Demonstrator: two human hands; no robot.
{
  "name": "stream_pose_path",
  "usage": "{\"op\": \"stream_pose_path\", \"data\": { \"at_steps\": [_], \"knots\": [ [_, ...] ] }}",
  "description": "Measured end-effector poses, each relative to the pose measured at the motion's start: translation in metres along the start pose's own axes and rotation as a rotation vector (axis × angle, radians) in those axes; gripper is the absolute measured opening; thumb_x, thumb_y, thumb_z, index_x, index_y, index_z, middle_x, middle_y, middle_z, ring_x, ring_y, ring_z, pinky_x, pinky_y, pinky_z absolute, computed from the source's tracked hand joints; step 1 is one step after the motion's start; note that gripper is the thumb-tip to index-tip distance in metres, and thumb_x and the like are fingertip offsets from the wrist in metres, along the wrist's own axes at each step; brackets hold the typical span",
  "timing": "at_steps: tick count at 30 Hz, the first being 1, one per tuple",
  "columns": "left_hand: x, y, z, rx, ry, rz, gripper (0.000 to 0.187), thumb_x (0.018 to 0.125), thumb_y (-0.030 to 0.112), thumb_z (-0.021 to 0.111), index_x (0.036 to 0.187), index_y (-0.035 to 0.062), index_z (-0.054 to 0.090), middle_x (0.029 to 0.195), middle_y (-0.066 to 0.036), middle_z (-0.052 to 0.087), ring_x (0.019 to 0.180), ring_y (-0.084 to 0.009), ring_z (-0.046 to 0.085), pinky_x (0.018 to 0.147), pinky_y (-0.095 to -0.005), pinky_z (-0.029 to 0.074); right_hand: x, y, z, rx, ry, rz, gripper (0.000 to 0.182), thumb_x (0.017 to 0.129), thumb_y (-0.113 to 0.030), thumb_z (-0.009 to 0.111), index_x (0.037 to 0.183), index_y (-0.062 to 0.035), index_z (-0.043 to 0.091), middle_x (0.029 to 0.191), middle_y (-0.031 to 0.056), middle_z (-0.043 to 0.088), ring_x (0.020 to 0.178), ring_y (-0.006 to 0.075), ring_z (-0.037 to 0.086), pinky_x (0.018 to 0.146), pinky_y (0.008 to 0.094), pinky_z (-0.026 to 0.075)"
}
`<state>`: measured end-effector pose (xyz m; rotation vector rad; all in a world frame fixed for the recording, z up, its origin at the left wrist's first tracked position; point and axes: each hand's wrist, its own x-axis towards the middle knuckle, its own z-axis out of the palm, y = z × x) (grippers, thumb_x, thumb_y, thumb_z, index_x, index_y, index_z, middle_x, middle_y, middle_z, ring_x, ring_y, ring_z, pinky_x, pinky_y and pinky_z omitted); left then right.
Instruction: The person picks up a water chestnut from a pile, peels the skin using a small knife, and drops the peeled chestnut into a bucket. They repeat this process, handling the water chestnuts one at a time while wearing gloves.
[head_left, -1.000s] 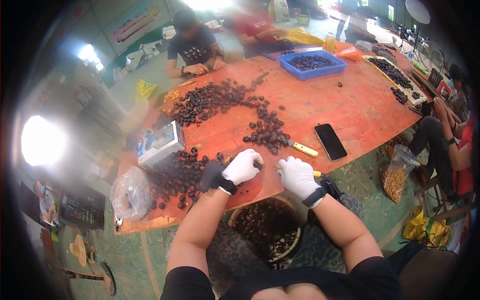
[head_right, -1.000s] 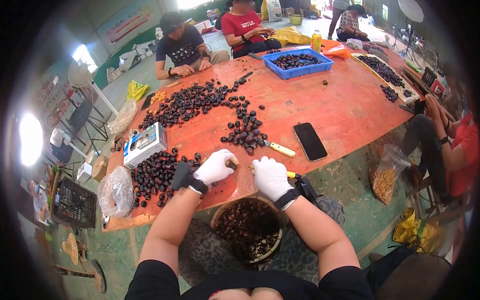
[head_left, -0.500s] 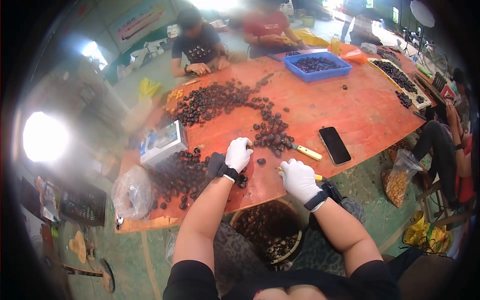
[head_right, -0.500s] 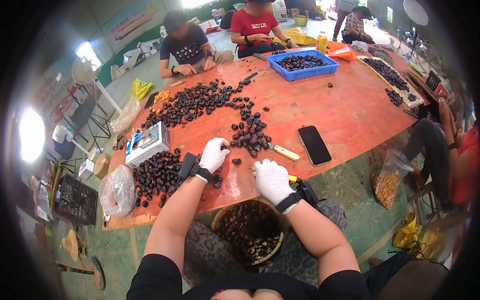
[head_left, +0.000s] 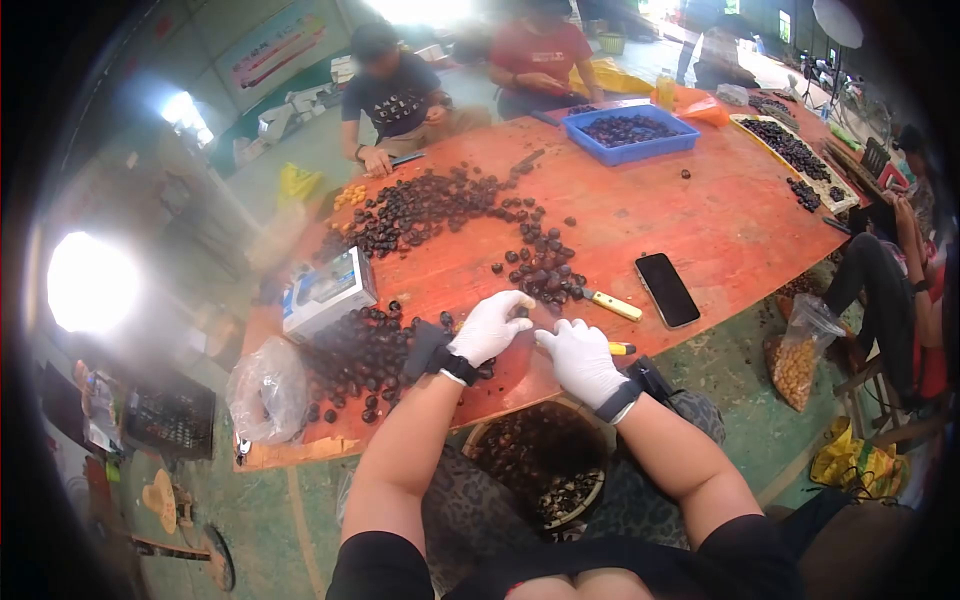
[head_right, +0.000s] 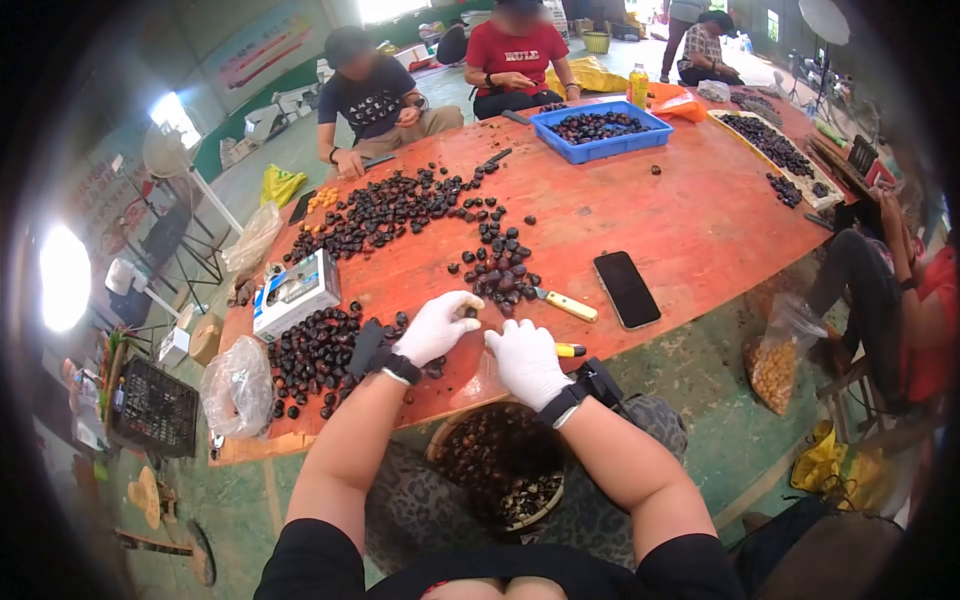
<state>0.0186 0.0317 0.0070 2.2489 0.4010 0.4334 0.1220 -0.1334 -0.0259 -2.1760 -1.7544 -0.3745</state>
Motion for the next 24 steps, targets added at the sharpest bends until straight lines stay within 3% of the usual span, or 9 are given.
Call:
{"op": "stream_pose_path", "data": {
  "at_steps": [3,6,10,13,16,24],
  "knots": [
    [-0.005,-0.003,-0.018,0.352,-0.034,0.001,0.027,0.078,0.005,0.075,0.102,0.0047,0.063,0.089,-0.006,0.063,0.08,-0.0158,0.062,0.074,-0.0315,0.049,-0.01,0.013,-0.003,0.011,0.031,0.047,0.02,0.088,-0.019,0.056,0.107,-0.0163,0.061,0.088,0.0073,0.056,0.084,0.0259,0.059,0.065,0.0397,0.048],
    [-0.01,0.009,-0.018,0.407,0.058,-0.007,0.026,0.076,-0.002,0.074,0.099,0.003,0.063,0.088,-0.004,0.062,0.082,-0.0137,0.061,0.074,-0.0295,0.05,-0.012,0.021,-0.01,-0.007,0.025,0.082,0.019,0.087,-0.017,0.056,0.106,-0.0152,0.06,0.085,0.0074,0.057,0.083,0.0265,0.06,0.064,0.0391,0.049],
    [-0.006,0.002,0.016,-0.333,-0.06,-0.216,0.027,0.075,-0.015,0.067,0.097,0.0003,0.063,0.091,-0.002,0.062,0.087,-0.0116,0.061,0.078,-0.0269,0.053,-0.009,0.022,-0.013,0.062,0.036,0.132,0.014,0.089,-0.023,0.059,0.099,-0.0126,0.058,0.083,0.0087,0.058,0.08,0.0278,0.062,0.062,0.0406,0.052],
    [-0.006,-0.005,0.027,-0.131,-0.109,-0.221,0.031,0.074,-0.014,0.069,0.101,-0.0006,0.066,0.092,-0.005,0.067,0.087,-0.0131,0.065,0.076,-0.0288,0.055,-0.007,0.02,-0.015,0.086,0.034,0.134,0.017,0.09,-0.028,0.061,0.095,-0.0119,0.057,0.082,0.0091,0.058,0.078,0.0281,0.063,0.06,0.0416,0.052],
    [-0.008,0.005,0.025,-0.046,-0.119,-0.232,0.031,0.07,-0.008,0.075,0.1,0.0,0.07,0.096,-0.013,0.068,0.088,-0.0211,0.068,0.08,-0.0315,0.055,-0.006,0.018,-0.015,0.091,0.034,0.106,0.018,0.09,-0.029,0.061,0.093,-0.0117,0.057,0.082,0.0093,0.058,0.078,0.0282,0.063,0.059,0.042,0.052],
    [-0.009,-0.012,0.029,-0.02,-0.057,-0.208,0.03,0.068,-0.004,0.079,0.096,-0.0014,0.069,0.093,-0.013,0.069,0.085,-0.0213,0.068,0.078,-0.0328,0.055,-0.002,0.009,-0.009,0.113,0.038,0.055,0.017,0.088,-0.027,0.062,0.093,-0.011,0.056,0.083,0.0108,0.058,0.078,0.0288,0.063,0.059,0.0423,0.052]
  ]
}}
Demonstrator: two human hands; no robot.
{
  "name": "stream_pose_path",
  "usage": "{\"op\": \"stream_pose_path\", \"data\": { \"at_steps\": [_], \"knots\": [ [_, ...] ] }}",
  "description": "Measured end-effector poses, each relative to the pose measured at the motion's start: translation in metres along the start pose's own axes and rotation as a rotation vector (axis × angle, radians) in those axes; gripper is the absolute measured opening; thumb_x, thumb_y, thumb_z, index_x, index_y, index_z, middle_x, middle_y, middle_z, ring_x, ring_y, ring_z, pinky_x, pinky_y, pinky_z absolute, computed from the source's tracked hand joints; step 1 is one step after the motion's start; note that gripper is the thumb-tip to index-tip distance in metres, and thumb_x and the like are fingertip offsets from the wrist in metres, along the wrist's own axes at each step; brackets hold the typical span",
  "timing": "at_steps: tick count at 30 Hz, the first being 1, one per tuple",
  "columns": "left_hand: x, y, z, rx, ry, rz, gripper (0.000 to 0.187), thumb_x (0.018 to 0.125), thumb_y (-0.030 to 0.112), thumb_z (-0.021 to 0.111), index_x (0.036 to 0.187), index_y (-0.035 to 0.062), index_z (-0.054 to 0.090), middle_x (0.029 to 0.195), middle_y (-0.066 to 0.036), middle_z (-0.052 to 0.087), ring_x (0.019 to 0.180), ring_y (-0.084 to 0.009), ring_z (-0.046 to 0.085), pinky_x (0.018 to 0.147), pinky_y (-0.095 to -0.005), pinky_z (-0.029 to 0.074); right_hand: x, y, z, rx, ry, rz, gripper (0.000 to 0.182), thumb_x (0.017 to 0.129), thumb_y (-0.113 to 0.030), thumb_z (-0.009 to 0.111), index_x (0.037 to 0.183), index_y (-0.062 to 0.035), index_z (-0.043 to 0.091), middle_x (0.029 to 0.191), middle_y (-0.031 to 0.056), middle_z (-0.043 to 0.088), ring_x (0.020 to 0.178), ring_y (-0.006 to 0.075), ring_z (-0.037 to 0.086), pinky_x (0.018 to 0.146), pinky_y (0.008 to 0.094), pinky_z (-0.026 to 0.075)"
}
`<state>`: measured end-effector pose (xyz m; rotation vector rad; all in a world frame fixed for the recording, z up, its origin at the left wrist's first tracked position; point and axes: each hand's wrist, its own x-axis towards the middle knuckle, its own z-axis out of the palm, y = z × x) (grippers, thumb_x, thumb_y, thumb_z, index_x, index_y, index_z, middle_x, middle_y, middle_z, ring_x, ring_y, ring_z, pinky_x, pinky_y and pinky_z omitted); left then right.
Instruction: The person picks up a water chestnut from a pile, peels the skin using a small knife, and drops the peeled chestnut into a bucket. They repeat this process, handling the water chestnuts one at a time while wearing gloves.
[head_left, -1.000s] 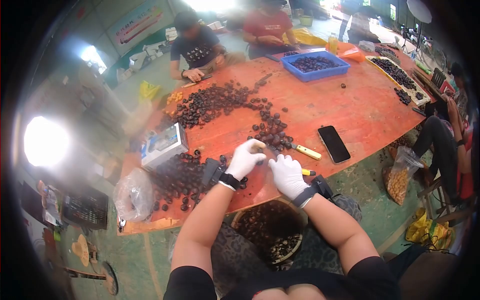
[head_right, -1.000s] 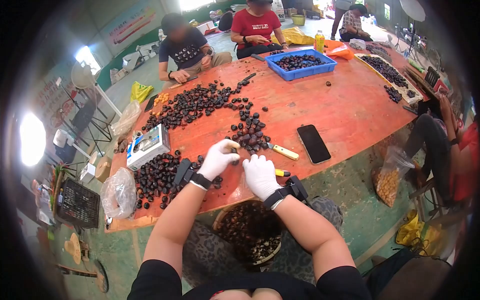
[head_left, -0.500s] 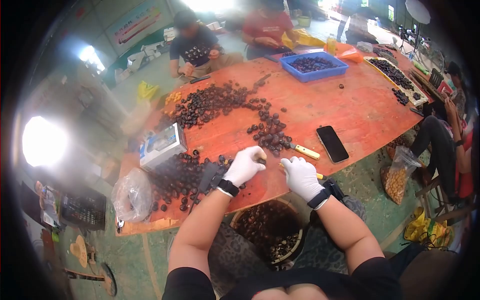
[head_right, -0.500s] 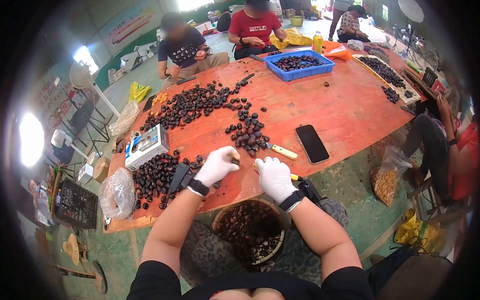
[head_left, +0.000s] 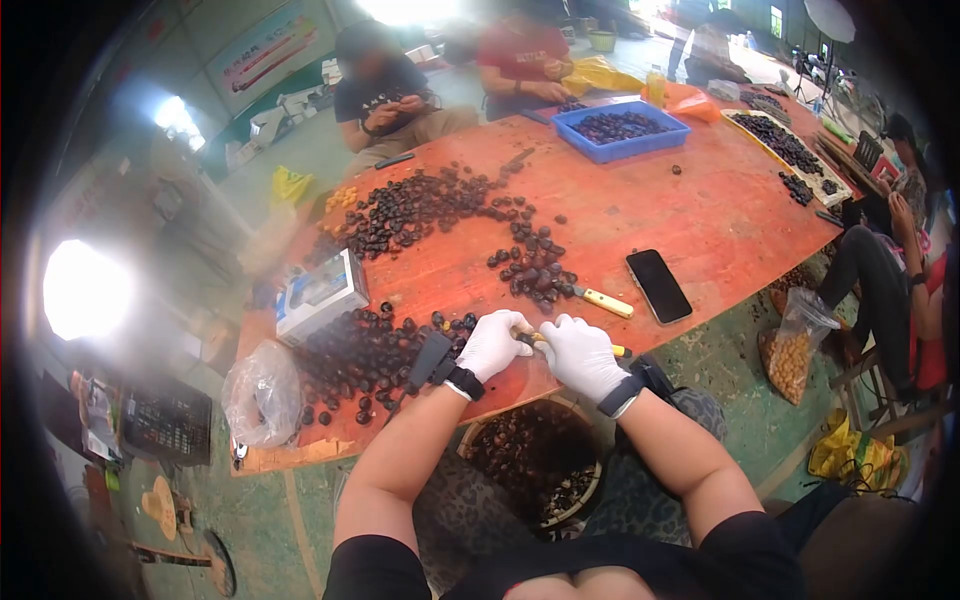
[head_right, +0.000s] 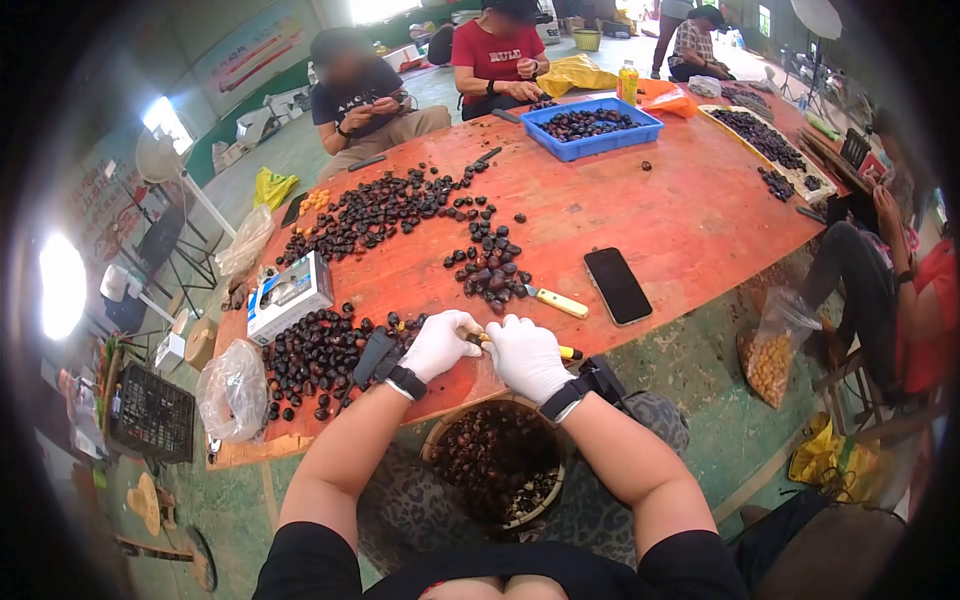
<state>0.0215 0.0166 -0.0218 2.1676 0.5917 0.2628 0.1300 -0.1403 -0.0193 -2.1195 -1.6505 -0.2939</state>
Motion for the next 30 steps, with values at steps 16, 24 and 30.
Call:
{"op": "stream_pose_path", "data": {
  "at_steps": [16,24,30],
  "knots": [
    [-0.002,0.004,-0.002,0.122,0.038,-0.026,0.038,0.059,0.01,0.089,0.086,-0.0005,0.065,0.089,-0.018,0.069,0.084,-0.0303,0.067,0.077,-0.0363,0.053,0.003,-0.009,0.001,-0.042,-0.084,0.065,0.014,0.088,-0.023,0.059,0.093,-0.0105,0.057,0.084,0.0112,0.06,0.077,0.0291,0.065,0.061,0.0415,0.054],
    [-0.005,0.015,-0.003,0.214,0.047,-0.031,0.034,0.064,0.006,0.086,0.089,-0.0018,0.065,0.089,-0.016,0.071,0.083,-0.0211,0.069,0.076,-0.0326,0.054,-0.001,-0.003,-0.006,-0.09,-0.157,0.062,0.01,0.086,-0.019,0.058,0.091,-0.0102,0.058,0.084,0.0117,0.061,0.077,0.0293,0.066,0.062,0.0415,0.054],
    [-0.003,0.001,-0.028,0.339,0.048,0.041,0.038,0.063,0.007,0.083,0.097,0.0,0.068,0.095,-0.015,0.071,0.089,-0.0256,0.069,0.079,-0.0346,0.054,-0.007,0.002,-0.013,-0.083,-0.179,0.106,0.012,0.087,-0.021,0.058,0.092,-0.0098,0.06,0.083,0.0124,0.062,0.078,0.0295,0.067,0.062,0.0422,0.054]
  ]
}}
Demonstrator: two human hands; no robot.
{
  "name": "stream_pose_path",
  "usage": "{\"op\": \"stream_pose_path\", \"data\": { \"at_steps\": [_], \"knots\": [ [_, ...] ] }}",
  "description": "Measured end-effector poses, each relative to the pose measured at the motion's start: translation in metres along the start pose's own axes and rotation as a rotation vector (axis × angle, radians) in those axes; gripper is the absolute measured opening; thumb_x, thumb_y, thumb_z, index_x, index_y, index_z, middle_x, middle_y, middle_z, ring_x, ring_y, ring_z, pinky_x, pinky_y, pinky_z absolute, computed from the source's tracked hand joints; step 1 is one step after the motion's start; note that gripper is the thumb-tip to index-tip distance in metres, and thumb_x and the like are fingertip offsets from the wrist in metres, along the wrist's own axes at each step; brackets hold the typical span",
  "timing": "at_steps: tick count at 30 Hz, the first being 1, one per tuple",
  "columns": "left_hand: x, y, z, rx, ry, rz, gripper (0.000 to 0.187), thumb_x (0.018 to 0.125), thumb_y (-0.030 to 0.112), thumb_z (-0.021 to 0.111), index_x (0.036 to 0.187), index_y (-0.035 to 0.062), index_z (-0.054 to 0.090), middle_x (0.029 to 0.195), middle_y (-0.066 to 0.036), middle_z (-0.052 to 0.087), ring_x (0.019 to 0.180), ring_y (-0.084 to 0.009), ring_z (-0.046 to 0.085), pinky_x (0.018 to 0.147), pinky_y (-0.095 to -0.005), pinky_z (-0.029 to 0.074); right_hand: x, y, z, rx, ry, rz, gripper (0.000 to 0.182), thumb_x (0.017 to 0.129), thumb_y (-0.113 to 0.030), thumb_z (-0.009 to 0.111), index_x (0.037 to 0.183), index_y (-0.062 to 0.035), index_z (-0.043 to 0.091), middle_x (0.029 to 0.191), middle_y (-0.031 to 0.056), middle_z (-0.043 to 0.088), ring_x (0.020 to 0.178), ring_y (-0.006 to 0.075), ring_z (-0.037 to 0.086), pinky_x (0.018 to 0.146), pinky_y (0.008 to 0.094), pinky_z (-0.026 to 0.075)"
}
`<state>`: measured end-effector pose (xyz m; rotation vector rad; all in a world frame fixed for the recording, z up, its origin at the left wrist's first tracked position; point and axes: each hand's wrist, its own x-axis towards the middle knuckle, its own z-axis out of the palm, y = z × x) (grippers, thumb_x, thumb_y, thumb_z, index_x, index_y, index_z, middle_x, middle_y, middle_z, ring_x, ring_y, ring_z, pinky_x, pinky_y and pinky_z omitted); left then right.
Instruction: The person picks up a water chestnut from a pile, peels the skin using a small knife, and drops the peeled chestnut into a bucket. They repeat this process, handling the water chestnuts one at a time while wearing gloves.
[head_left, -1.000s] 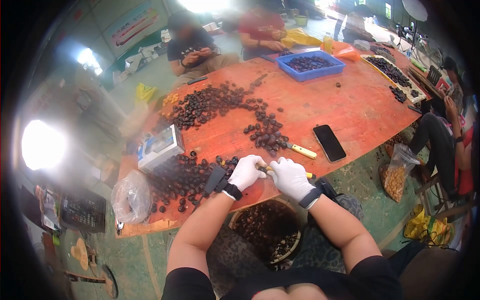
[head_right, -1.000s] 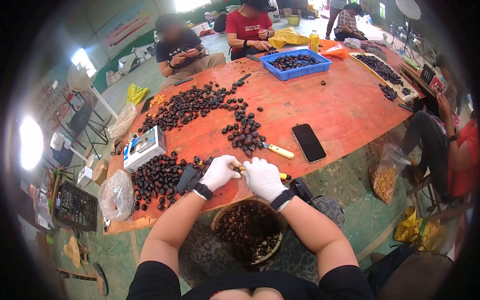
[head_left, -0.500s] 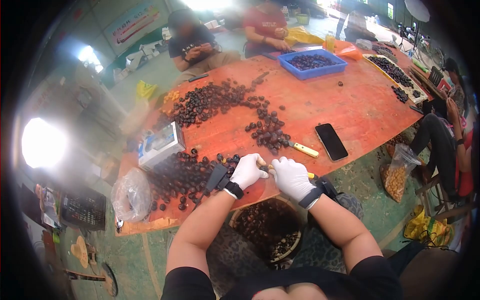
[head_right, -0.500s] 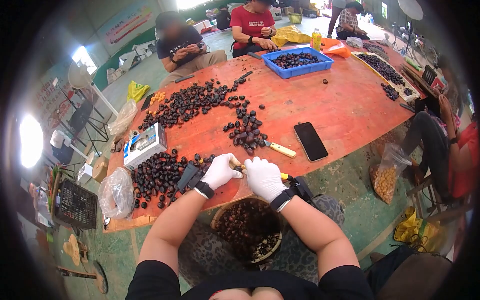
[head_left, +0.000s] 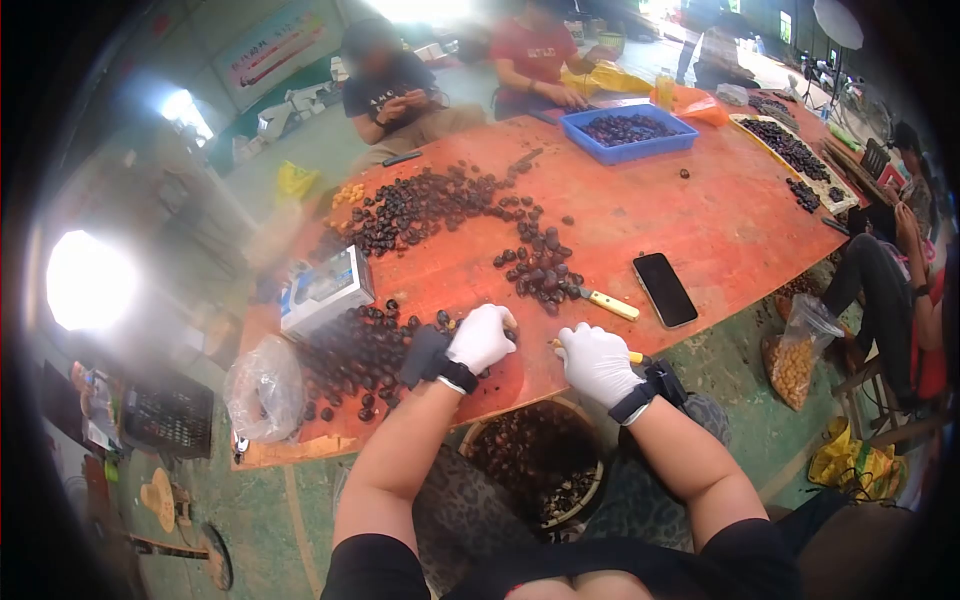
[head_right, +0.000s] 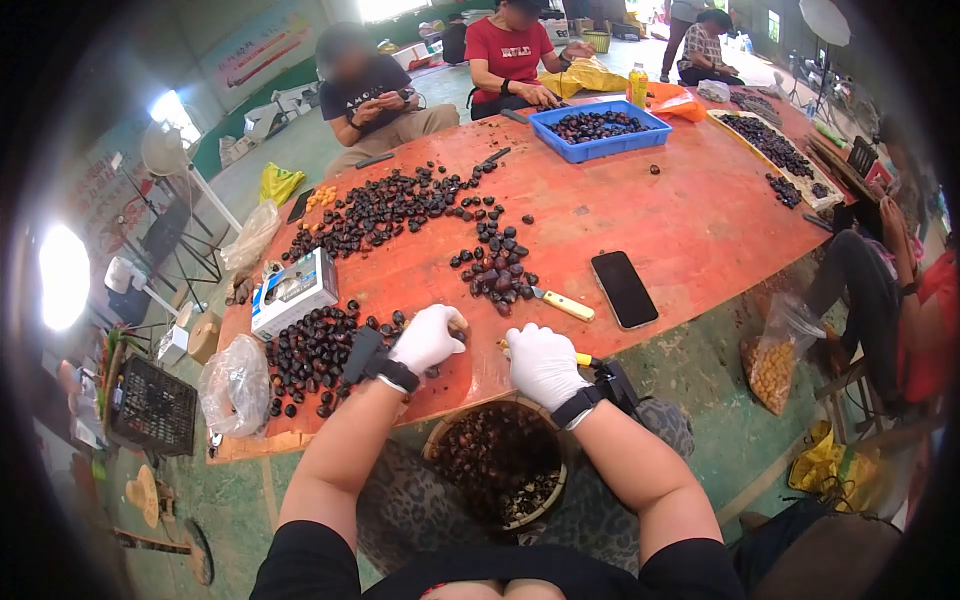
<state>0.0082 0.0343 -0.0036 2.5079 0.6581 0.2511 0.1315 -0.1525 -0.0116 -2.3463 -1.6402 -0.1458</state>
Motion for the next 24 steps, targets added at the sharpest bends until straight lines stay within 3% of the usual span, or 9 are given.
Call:
{"op": "stream_pose_path", "data": {
  "at_steps": [3,7,9,11,15,16,19,21,24],
  "knots": [
    [0.016,-0.003,-0.033,-0.121,-0.093,-0.171,0.053,0.064,0.02,0.084,0.11,0.0015,0.067,0.103,-0.019,0.07,0.099,-0.0305,0.067,0.087,-0.0368,0.052,0.0,0.004,-0.003,0.011,-0.021,0.013,0.014,0.088,-0.023,0.057,0.092,-0.0098,0.06,0.084,0.0126,0.062,0.078,0.0298,0.067,0.063,0.0427,0.054],
    [0.064,-0.026,-0.024,-0.155,0.232,-0.085,0.042,0.079,0.022,0.075,0.115,0.0023,0.065,0.106,-0.018,0.066,0.097,-0.0314,0.066,0.087,-0.0398,0.051,0.003,0.006,-0.004,0.035,-0.048,0.03,0.016,0.09,-0.026,0.057,0.093,-0.0099,0.06,0.084,0.0127,0.063,0.079,0.0303,0.067,0.063,0.0435,0.054],
    [0.094,-0.043,-0.007,0.057,0.343,-0.073,0.039,0.084,0.022,0.072,0.118,0.0034,0.065,0.113,-0.018,0.065,0.109,-0.0325,0.062,0.092,-0.0396,0.05,0.006,0.007,-0.003,0.036,-0.056,0.035,0.017,0.09,-0.026,0.057,0.093,-0.0099,0.06,0.084,0.0128,0.063,0.079,0.0305,0.067,0.063,0.0438,0.054],
    [0.106,-0.037,-0.001,0.127,0.326,-0.131,0.037,0.085,0.021,0.071,0.118,0.0049,0.066,0.112,-0.019,0.065,0.108,-0.0344,0.062,0.091,-0.0408,0.05,0.006,0.007,-0.003,0.034,-0.066,0.029,0.017,0.09,-0.027,0.057,0.094,-0.0099,0.06,0.084,0.0129,0.063,0.079,0.0307,0.067,0.064,0.0441,0.054],
    [0.117,-0.044,0.013,0.044,0.365,-0.225,0.024,0.087,0.019,0.069,0.105,0.0037,0.067,0.1,-0.017,0.068,0.1,-0.0338,0.065,0.087,-0.0405,0.051,0.005,0.011,-0.003,0.044,-0.049,0.012,0.017,0.089,-0.026,0.058,0.095,-0.0102,0.06,0.084,0.0128,0.063,0.079,0.0306,0.067,0.063,0.0443,0.054],
    [0.113,-0.042,0.015,0.024,0.405,-0.212,0.017,0.086,0.015,0.069,0.096,0.0022,0.064,0.097,-0.017,0.068,0.097,-0.0338,0.065,0.085,-0.0405,0.051,0.004,0.012,-0.003,0.054,-0.044,0.012,0.017,0.089,-0.026,0.058,0.095,-0.0102,0.06,0.084,0.0128,0.063,0.079,0.0305,0.067,0.063,0.0441,0.054],
    [0.095,-0.026,0.01,0.079,0.465,-0.122,0.014,0.084,0.011,0.068,0.094,0.0029,0.062,0.095,-0.017,0.067,0.095,-0.0349,0.065,0.083,-0.0413,0.051,0.004,0.014,-0.004,0.074,-0.04,0.016,0.017,0.088,-0.026,0.058,0.094,-0.0102,0.059,0.083,0.0127,0.062,0.078,0.0303,0.067,0.062,0.0437,0.054],
    [0.076,-0.022,0.007,0.157,0.335,0.096,0.012,0.084,0.01,0.066,0.095,0.0051,0.062,0.091,-0.017,0.064,0.09,-0.0353,0.063,0.08,-0.0443,0.05,0.004,0.014,-0.005,0.077,-0.047,0.023,0.016,0.088,-0.026,0.059,0.093,-0.0102,0.059,0.083,0.0128,0.062,0.078,0.0302,0.067,0.062,0.0434,0.053],
    [0.07,-0.032,0.008,0.285,0.214,0.091,0.012,0.084,0.012,0.066,0.093,0.0047,0.063,0.092,-0.016,0.064,0.089,-0.0357,0.062,0.079,-0.0441,0.049,0.004,0.012,-0.004,0.065,-0.027,0.007,0.016,0.089,-0.025,0.058,0.094,-0.01,0.059,0.083,0.0133,0.062,0.077,0.0303,0.067,0.062,0.0434,0.053]
  ]
}}
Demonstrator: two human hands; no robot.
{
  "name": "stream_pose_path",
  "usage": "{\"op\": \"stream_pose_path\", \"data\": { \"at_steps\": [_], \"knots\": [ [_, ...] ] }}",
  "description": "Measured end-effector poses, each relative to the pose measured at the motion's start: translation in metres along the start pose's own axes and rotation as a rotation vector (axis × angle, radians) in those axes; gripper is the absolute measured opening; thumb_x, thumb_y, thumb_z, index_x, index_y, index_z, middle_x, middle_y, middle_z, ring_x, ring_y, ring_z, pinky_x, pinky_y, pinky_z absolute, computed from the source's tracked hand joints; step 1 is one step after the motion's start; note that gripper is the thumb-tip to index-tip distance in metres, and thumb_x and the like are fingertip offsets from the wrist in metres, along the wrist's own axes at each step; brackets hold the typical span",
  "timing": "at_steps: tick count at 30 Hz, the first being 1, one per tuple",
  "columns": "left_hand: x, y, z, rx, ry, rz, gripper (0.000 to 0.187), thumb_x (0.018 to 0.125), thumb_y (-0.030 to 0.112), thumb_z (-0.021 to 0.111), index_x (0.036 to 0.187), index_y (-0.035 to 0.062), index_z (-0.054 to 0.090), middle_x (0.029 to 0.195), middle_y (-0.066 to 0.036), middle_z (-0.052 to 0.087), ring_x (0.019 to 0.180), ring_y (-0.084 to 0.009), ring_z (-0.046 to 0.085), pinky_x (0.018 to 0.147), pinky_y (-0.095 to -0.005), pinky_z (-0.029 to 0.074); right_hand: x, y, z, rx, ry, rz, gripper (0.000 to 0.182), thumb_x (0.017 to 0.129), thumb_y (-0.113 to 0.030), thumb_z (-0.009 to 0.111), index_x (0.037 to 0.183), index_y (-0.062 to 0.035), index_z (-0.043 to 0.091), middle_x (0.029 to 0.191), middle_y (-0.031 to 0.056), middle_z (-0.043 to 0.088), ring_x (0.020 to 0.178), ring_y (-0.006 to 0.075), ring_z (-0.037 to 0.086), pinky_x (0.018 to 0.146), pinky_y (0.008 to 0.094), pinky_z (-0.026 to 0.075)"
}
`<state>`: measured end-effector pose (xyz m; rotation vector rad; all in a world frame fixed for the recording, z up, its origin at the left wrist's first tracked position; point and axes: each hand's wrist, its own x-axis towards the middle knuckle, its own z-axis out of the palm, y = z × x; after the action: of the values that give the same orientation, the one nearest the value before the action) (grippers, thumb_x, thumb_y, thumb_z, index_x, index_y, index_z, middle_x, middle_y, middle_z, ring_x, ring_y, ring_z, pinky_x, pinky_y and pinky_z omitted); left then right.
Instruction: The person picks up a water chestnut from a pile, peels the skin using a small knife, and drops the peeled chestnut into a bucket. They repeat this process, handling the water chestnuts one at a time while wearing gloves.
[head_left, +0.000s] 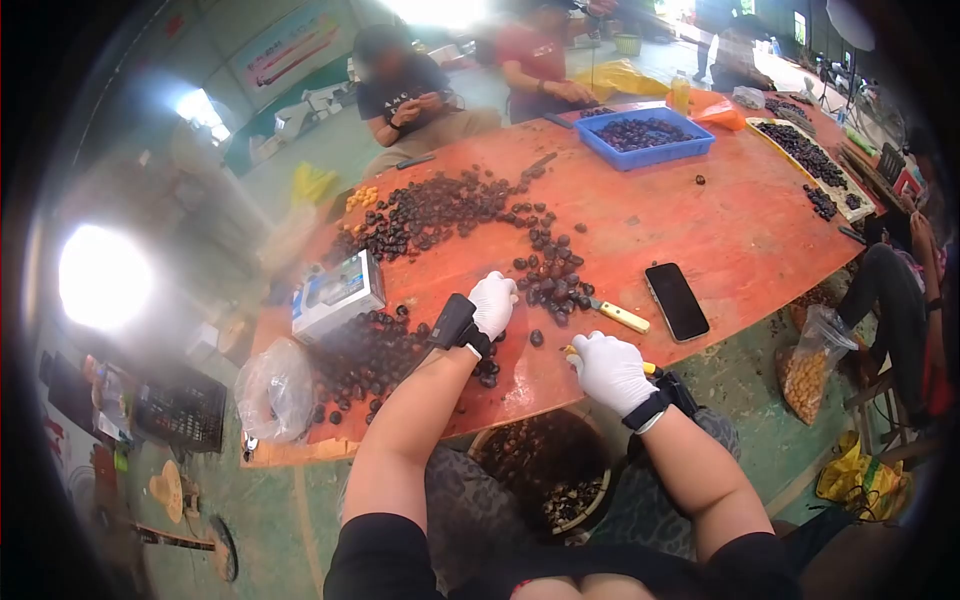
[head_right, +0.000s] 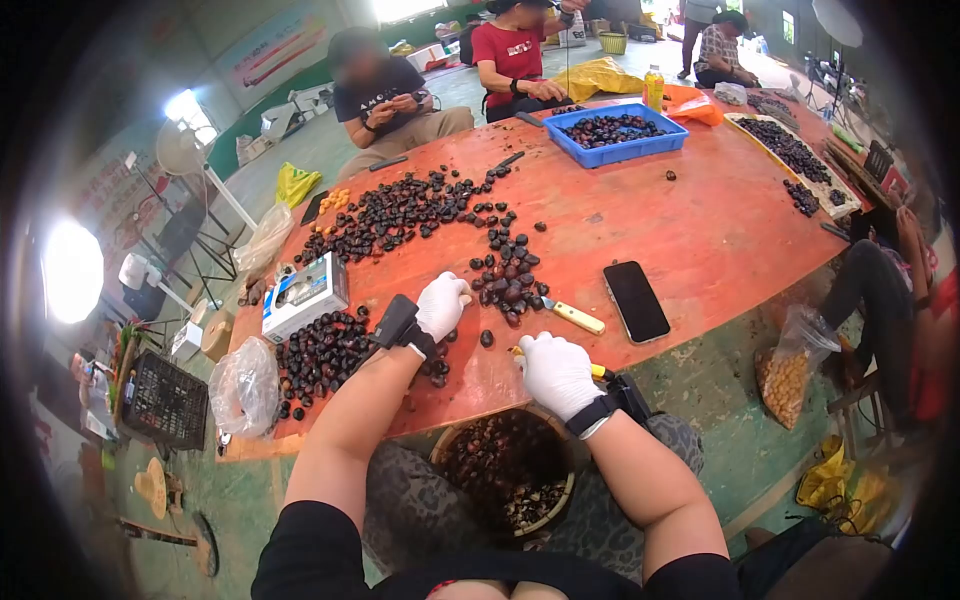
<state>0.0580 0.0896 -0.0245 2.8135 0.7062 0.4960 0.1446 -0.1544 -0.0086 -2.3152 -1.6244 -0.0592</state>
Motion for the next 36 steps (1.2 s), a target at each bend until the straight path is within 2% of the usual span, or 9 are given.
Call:
{"op": "stream_pose_path", "data": {
  "at_steps": [5,8,9,11,15,18,21,30,36],
  "knots": [
    [-0.011,0.0,-0.004,-0.054,0.126,0.007,0.009,0.084,0.011,0.067,0.09,0.0042,0.066,0.09,-0.016,0.064,0.087,-0.0336,0.063,0.077,-0.0402,0.05,0.0,0.001,0.001,0.005,-0.018,0.019,0.017,0.089,-0.026,0.059,0.094,-0.0098,0.059,0.084,0.0138,0.062,0.079,0.031,0.067,0.063,0.044,0.053],
    [-0.032,0.038,-0.032,-0.371,0.078,-0.052,0.01,0.083,0.008,0.069,0.092,0.003,0.067,0.09,-0.015,0.064,0.085,-0.0278,0.064,0.076,-0.0358,0.051,-0.003,0.005,0.0,0.069,0.029,0.019,0.017,0.088,-0.026,0.06,0.093,-0.0097,0.059,0.084,0.0139,0.062,0.079,0.0322,0.066,0.064,0.0447,0.053],
    [-0.041,0.046,-0.036,-0.42,-0.007,-0.035,0.018,0.081,0.006,0.073,0.097,0.0026,0.068,0.091,-0.012,0.064,0.083,-0.022,0.064,0.077,-0.0321,0.052,-0.004,0.006,-0.002,0.07,0.047,0.032,0.017,0.088,-0.026,0.06,0.093,-0.0097,0.059,0.084,0.0138,0.062,0.079,0.0323,0.066,0.064,0.0447,0.053],
    [-0.059,0.068,-0.048,-0.463,-0.19,-0.117,0.026,0.077,0.006,0.077,0.101,0.0023,0.07,0.093,-0.011,0.065,0.084,-0.02,0.065,0.079,-0.0317,0.053,-0.005,0.007,-0.005,0.072,0.081,0.059,0.017,0.088,-0.026,0.061,0.092,-0.0098,0.059,0.084,0.0136,0.061,0.08,0.0327,0.065,0.064,0.0448,0.053],
    [-0.074,0.061,-0.02,-0.612,-0.285,-0.203,0.029,0.074,-0.003,0.076,0.103,-0.0002,0.069,0.094,-0.01,0.068,0.088,-0.0158,0.066,0.076,-0.0303,0.055,-0.008,0.011,-0.001,0.052,0.12,-0.013,0.019,0.088,-0.029,0.062,0.091,-0.0105,0.059,0.084,0.0118,0.059,0.08,0.0307,0.064,0.063,0.0441,0.052],
    [-0.072,0.067,-0.028,-0.548,-0.348,-0.178,0.026,0.074,-0.002,0.078,0.098,-0.0022,0.067,0.09,-0.009,0.069,0.086,-0.0153,0.066,0.075,-0.0301,0.055,-0.009,0.005,0.004,0.008,0.149,-0.081,0.021,0.088,-0.032,0.063,0.09,-0.0116,0.059,0.084,0.0099,0.058,0.08,0.0285,0.063,0.062,0.0425,0.052],
    [-0.073,0.059,-0.018,-0.54,-0.298,-0.146,0.026,0.07,0.004,0.08,0.092,-0.0012,0.067,0.091,-0.016,0.069,0.085,-0.0261,0.068,0.076,-0.0339,0.053,-0.007,-0.001,0.007,-0.009,0.167,-0.128,0.02,0.088,-0.031,0.063,0.091,-0.0122,0.058,0.084,0.0096,0.058,0.08,0.0284,0.063,0.061,0.0418,0.052],
    [-0.075,0.052,-0.008,-0.743,-0.316,-0.247,0.028,0.069,-0.001,0.081,0.092,-0.003,0.065,0.087,-0.016,0.069,0.081,-0.021,0.068,0.074,-0.0327,0.053,0.001,-0.009,0.009,0.021,0.088,-0.136,0.012,0.085,-0.022,0.062,0.093,-0.0128,0.059,0.085,0.0102,0.059,0.08,0.029,0.063,0.063,0.043,0.052],
    [-0.077,0.06,-0.023,-0.526,-0.305,-0.233,0.033,0.066,0.005,0.085,0.09,-0.0023,0.064,0.087,-0.016,0.069,0.081,-0.0227,0.068,0.075,-0.0333,0.053,-0.001,-0.012,0.01,-0.063,0.061,-0.102,0.011,0.086,-0.021,0.06,0.093,-0.0121,0.059,0.085,0.0105,0.059,0.08,0.0287,0.064,0.062,0.0419,0.053]
  ]
}}
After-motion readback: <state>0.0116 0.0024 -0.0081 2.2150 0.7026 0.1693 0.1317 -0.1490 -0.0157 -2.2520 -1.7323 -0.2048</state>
